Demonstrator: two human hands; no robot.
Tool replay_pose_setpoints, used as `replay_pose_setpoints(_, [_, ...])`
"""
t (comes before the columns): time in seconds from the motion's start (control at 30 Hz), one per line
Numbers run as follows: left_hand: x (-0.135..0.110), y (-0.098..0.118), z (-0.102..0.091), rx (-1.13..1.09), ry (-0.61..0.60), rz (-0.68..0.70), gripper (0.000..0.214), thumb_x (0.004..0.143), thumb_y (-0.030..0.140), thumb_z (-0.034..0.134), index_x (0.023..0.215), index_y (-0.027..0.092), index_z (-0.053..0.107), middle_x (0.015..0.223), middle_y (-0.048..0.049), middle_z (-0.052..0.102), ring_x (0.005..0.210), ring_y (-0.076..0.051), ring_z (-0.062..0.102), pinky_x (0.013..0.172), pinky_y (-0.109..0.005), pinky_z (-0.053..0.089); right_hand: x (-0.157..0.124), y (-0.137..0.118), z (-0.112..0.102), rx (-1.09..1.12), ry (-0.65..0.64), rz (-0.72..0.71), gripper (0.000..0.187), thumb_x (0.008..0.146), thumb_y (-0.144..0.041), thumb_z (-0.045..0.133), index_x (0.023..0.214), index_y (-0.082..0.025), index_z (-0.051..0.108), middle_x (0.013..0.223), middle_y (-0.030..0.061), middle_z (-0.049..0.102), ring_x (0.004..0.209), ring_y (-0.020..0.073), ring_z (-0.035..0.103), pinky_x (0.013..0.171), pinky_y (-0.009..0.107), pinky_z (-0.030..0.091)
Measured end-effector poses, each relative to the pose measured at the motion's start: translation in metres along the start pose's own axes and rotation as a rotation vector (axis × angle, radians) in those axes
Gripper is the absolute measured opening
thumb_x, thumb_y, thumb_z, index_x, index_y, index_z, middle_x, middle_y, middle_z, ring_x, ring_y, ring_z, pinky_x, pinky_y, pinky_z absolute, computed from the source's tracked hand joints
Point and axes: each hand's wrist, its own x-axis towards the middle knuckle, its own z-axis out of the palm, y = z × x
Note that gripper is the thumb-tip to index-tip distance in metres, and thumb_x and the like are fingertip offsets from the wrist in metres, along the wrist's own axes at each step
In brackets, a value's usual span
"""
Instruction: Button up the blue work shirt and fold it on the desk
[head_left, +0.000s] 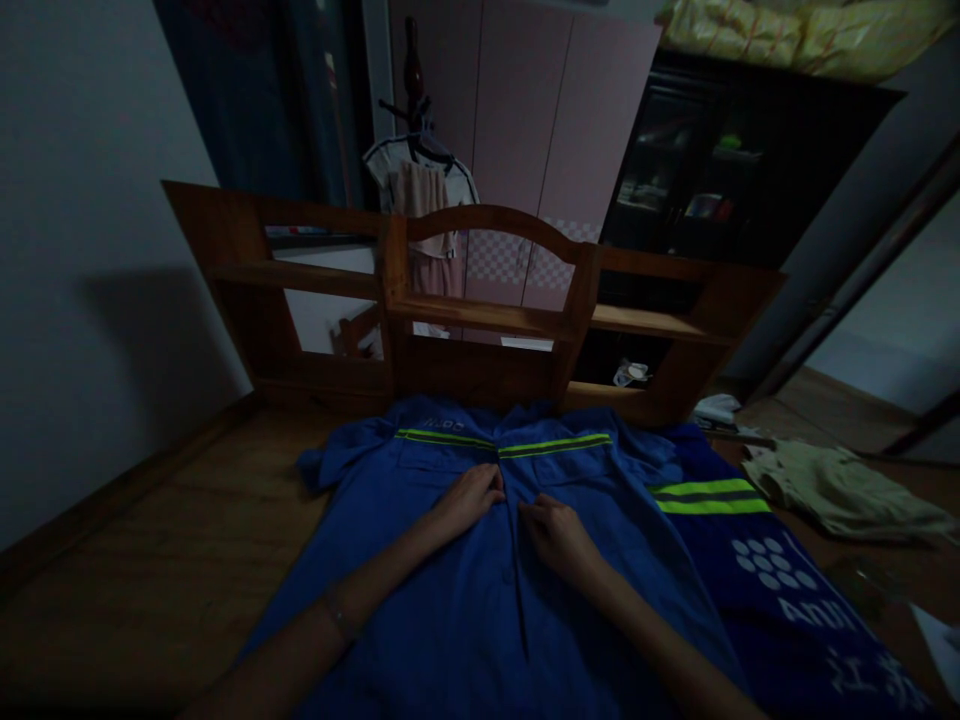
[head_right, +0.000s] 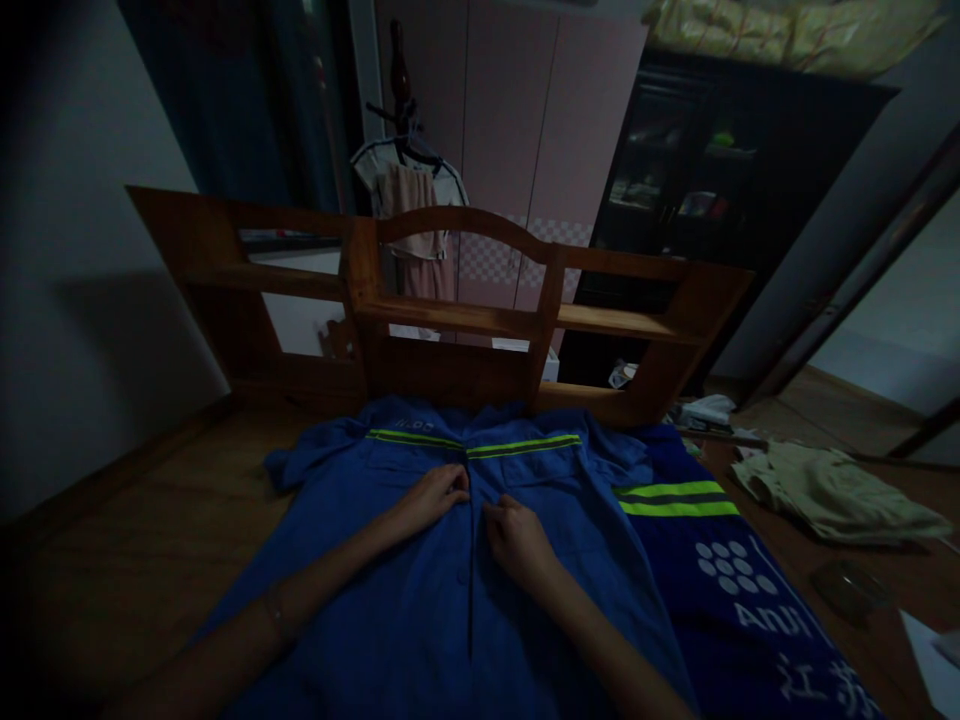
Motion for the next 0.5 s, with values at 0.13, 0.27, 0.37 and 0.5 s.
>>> replay_pose_setpoints(0.13, [-0.001, 0.000, 0.006, -0.150, -0.010, -0.056, 0.006, 0.076, 0.018, 0.056, 0.082, 0.019, 0.056, 0.073, -0.0002, 0.062, 0.069, -0.016, 0.059, 0.063, -0.025, 0.041, 0.007, 0.016, -0.010, 0.352, 0.081, 0.090, 0.027, 0.090, -0.029, 0.047, 0.101, -0.018, 0.069, 0.083, 0.0041, 0.065, 0.069, 0.0145, 0.060, 0.060, 0.022, 0.043])
replay_pose_setpoints(0.27, [-0.006, -0.005, 0.014, -0.353, -0.067, -0.120, 0.010, 0.078, 0.022, 0.052, 0.086, 0.017, 0.053, 0.070, -0.0015, 0.065, 0.062, -0.015, 0.062, 0.056, -0.024, 0.045, 0.022, 0.019, -0.022, 0.423, 0.044, 0.021, 0.021, 0.085, -0.027, 0.055, 0.096, -0.019, 0.072, 0.087, 0.0036, 0.067, 0.076, 0.0157, 0.062, 0.067, 0.023, 0.046])
replay_pose_setpoints(0.37, [-0.010, -0.008, 0.015, -0.471, -0.085, -0.146, 0.016, 0.078, 0.027, 0.057, 0.089, 0.015, 0.054, 0.073, -0.0035, 0.067, 0.066, -0.016, 0.065, 0.062, -0.026, 0.049, 0.033, 0.013, -0.023, 0.383, 0.014, -0.049, 0.017, 0.083, -0.023, 0.057, 0.090, -0.021, 0.073, 0.086, 0.0030, 0.068, 0.080, 0.0163, 0.062, 0.071, 0.024, 0.046])
replay_pose_setpoints(0.5, [-0.013, -0.010, 0.015, -0.540, -0.068, -0.164, 0.018, 0.075, 0.026, 0.061, 0.088, 0.014, 0.058, 0.075, -0.0046, 0.068, 0.069, -0.017, 0.066, 0.066, -0.026, 0.050, 0.038, 0.010, -0.012, 0.375, 0.038, -0.028, 0.016, 0.082, -0.022, 0.058, 0.086, -0.022, 0.073, 0.084, 0.0020, 0.069, 0.076, 0.0155, 0.062, 0.069, 0.024, 0.045])
